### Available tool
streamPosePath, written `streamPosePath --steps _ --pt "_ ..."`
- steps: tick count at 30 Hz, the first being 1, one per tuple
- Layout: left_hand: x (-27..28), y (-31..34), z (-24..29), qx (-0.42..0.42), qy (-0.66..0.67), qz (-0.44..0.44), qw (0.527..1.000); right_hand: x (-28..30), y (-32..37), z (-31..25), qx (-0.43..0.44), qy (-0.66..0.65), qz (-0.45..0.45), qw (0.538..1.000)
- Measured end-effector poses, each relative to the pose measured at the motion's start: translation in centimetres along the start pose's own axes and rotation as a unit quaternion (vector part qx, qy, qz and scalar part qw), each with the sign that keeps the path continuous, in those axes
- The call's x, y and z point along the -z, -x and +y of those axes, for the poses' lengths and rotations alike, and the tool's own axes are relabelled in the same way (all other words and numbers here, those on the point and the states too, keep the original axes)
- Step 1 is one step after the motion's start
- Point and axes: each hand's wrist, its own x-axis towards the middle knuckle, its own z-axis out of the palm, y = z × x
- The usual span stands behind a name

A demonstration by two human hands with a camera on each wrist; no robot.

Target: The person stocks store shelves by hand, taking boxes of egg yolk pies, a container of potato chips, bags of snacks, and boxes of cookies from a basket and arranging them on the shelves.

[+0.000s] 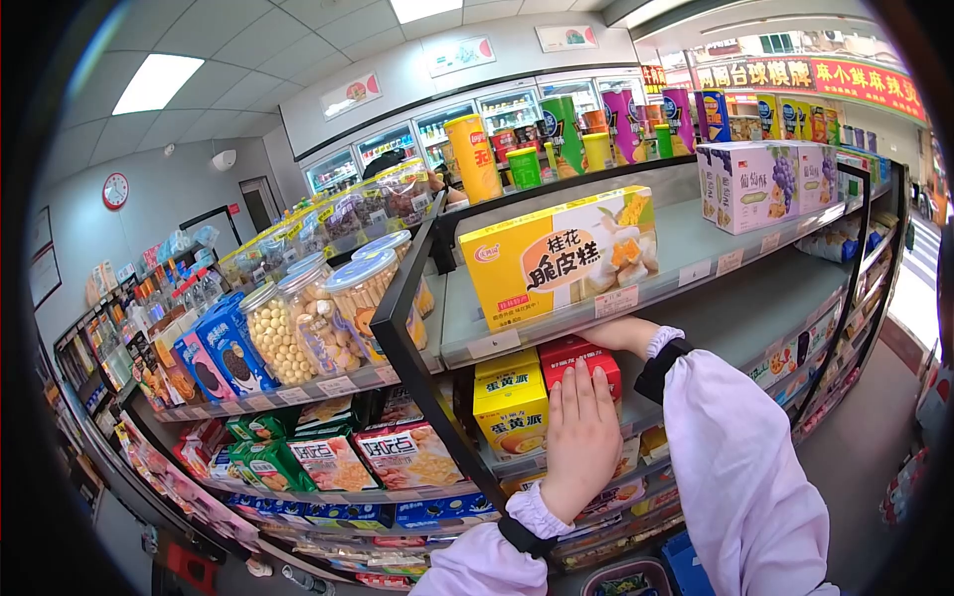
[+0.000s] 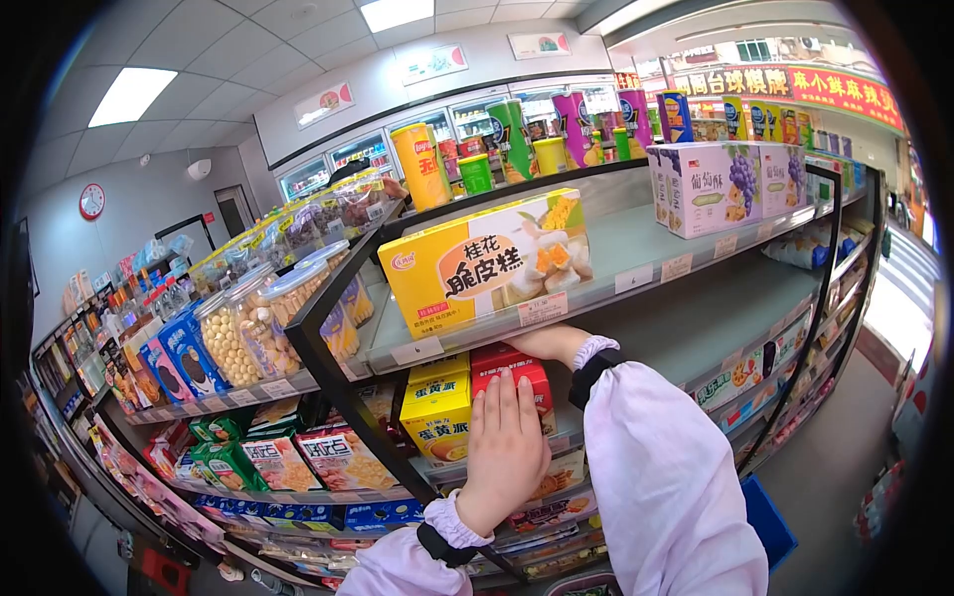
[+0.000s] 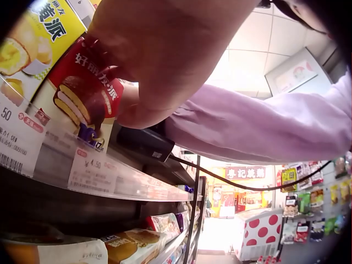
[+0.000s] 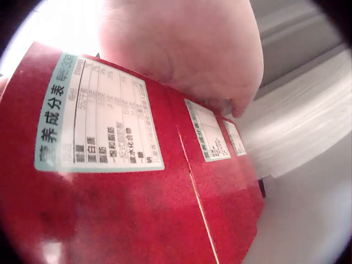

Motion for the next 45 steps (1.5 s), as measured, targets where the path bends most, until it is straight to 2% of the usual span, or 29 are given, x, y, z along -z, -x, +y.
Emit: streamPosePath --steps 3,9,12,15,24,33,39,42,45 --pt "0.0 0.0 0.1 0.002 0.001 0.001 1.0 -0.2 0.2 0.1 -0.002 -0.016 0.028 0.999" --pt "0.1 0.0 0.1 0.002 0.002 -0.002 1.0 0.0 0.4 0.3 -0.024 -0.044 0.021 0.999" --pt "0.0 -0.1 0.1 0.004 0.001 -0.003 1.0 -0.2 0.4 0.9 -0.005 -0.015 0.067 0.998" --pt "0.1 -0.1 0.2 0.007 -0.003 -0.005 1.0 -0.2 0.2 1.3 -0.037 -0.037 0.069 0.996" --pt "-0.2 -0.2 0.4 0.007 -0.028 0.001 1.0 -0.4 0.7 1.0 -0.01 -0.054 0.045 0.998" --pt "0.0 -0.3 0.7 0.018 -0.001 -0.011 1.0 -0.4 0.4 1.2 -0.023 -0.036 0.016 0.999" --pt "0.2 -0.2 0.7 0.016 0.011 -0.014 1.0 -0.7 0.2 1.3 0.0 -0.005 0.035 0.999" --pt "0.2 -0.2 0.6 0.014 0.02 -0.01 1.0 -0.3 0.1 1.1 -0.032 -0.02 0.0 0.999" --pt "0.2 -0.1 0.4 0.011 0.031 -0.003 0.999 -0.5 0.0 0.9 -0.026 0.013 0.014 0.999"
